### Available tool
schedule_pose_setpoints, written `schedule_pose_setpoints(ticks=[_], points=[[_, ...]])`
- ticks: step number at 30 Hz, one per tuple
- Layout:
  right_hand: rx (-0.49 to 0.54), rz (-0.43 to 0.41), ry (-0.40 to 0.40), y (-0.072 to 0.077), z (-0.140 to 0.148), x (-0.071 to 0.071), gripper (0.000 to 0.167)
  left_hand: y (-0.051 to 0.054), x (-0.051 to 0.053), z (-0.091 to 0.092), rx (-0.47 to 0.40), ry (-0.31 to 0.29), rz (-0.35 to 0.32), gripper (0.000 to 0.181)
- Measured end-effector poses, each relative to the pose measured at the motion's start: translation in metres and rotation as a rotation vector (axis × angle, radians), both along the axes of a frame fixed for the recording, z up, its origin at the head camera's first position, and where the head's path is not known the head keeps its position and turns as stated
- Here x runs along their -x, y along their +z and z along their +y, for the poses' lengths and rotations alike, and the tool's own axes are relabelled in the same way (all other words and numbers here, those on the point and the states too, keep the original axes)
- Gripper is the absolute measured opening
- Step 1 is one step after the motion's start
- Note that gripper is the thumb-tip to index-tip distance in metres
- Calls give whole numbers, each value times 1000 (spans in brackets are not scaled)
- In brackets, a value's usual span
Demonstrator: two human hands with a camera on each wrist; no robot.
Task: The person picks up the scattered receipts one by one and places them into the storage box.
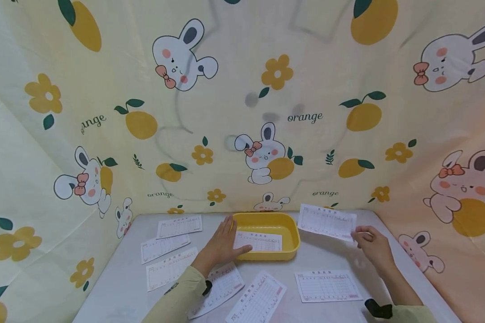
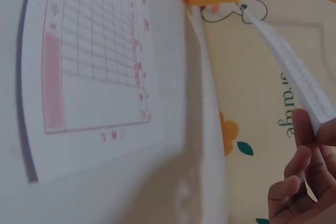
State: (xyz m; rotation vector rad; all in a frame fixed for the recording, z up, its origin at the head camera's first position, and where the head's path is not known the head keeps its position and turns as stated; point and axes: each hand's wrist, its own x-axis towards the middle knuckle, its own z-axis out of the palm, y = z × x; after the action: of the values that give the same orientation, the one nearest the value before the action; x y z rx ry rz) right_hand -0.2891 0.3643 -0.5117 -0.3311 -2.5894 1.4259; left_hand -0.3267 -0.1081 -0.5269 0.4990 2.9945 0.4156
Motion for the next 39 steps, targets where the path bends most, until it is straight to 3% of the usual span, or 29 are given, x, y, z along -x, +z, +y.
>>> schedule_pose_setpoints(ticks=[7, 11, 17, 28, 39], points=[[51, 69, -79, 5, -5, -1, 41, 0, 1, 0, 8, -3, 8, 116], [98, 58, -71, 6, -9, -1, 40, 0, 0, -1, 10, -3, 10, 115], [125, 44, -18, 10, -22, -2, 41, 0, 0, -1, 16, -1, 7, 116], [113, 103, 87, 14, -48, 0, 36, 0, 1, -1, 9, 0, 4, 116], [108, 64, 128, 12, -74, 5, 32, -1, 2, -2, 34, -4, 7, 120]])
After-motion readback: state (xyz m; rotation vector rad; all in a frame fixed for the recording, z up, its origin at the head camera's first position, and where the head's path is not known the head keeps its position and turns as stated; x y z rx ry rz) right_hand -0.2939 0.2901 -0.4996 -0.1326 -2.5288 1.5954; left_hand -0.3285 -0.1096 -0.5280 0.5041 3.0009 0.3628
